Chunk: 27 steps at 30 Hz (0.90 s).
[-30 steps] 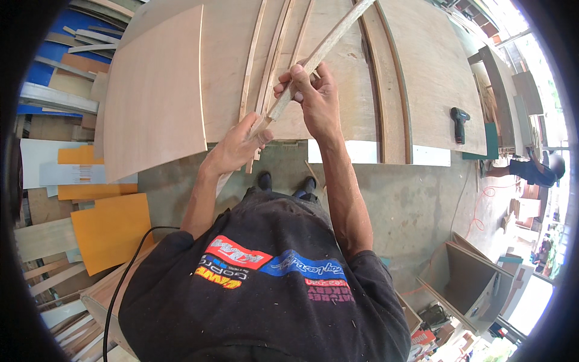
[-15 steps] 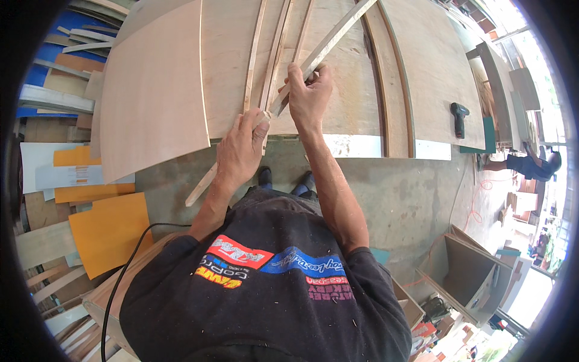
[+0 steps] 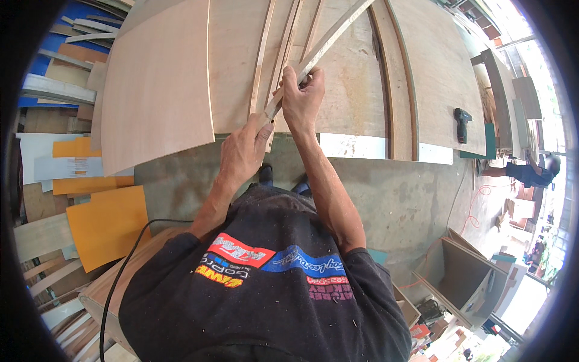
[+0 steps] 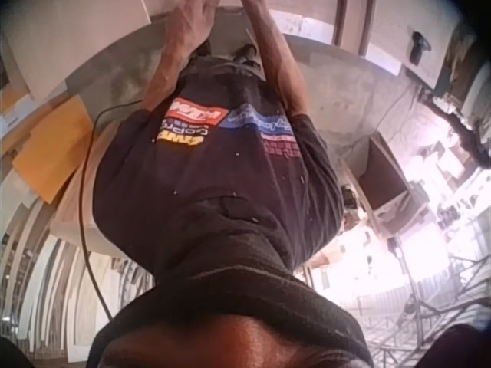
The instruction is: The person fits thin wood strips into a guide on a large plywood board by hand. They pick up, align, and press the strips into place one at a time.
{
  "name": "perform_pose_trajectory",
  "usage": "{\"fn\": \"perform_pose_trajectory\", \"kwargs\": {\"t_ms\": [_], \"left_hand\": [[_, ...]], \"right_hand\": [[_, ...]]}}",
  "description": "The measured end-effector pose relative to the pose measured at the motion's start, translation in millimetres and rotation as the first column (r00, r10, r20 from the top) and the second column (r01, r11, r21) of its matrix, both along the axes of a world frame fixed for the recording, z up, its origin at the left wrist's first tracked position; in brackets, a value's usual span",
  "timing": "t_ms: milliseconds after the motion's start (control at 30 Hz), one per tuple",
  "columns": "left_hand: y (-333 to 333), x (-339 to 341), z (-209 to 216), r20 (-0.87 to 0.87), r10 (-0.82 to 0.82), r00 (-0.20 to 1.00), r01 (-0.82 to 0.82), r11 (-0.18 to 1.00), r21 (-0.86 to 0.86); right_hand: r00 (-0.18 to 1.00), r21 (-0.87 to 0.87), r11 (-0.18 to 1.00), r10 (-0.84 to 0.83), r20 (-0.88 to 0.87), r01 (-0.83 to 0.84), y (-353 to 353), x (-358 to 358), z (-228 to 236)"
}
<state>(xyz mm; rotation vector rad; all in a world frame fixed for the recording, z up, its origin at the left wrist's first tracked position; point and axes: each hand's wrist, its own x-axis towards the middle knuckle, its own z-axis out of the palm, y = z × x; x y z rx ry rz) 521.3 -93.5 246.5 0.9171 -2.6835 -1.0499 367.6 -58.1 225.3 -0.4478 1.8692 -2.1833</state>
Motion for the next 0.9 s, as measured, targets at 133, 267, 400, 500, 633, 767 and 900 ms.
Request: {"fn": "perform_pose_trajectory", "kwargs": {"t_ms": [133,267,400,500,633,767,900], "left_hand": [[-1,1,-2,-0.026,-0.020,0.999,0.021,0.999,0.034],[-3,2,-5,-0.062,-0.005,0.998,0.010,0.997,0.075],[-4,2,-7,-0.078,0.019,0.997,-0.012,0.996,0.086],[-4,0,-9,-0.102,0.050,0.994,-0.038,0.992,0.117],[-4,-1,-10,-0.120,0.087,0.989,-0.063,0.980,0.190],[-13,-2,-11,-0.189,0.060,0.980,-0.035,0.991,0.133],[-18,-3,-9,-0.169,0.043,0.985,-0.018,0.989,0.146]], "right_hand": [[0.998,-0.085,0.995,0.059,0.026,-0.057,0,-1,-11],[0.997,-0.106,0.992,0.070,0.009,-0.069,-2,5,-13],[0.996,-0.112,0.991,0.082,0.026,-0.078,-5,6,-12],[0.995,-0.108,0.989,0.100,0.017,-0.097,-6,2,-13],[0.993,-0.088,0.989,0.116,-0.005,-0.116,-5,1,-11],[0.994,-0.099,0.989,0.113,-0.010,-0.113,-7,-2,-8],[0.995,-0.101,0.990,0.096,-0.034,-0.098,-9,-3,-12]]}}
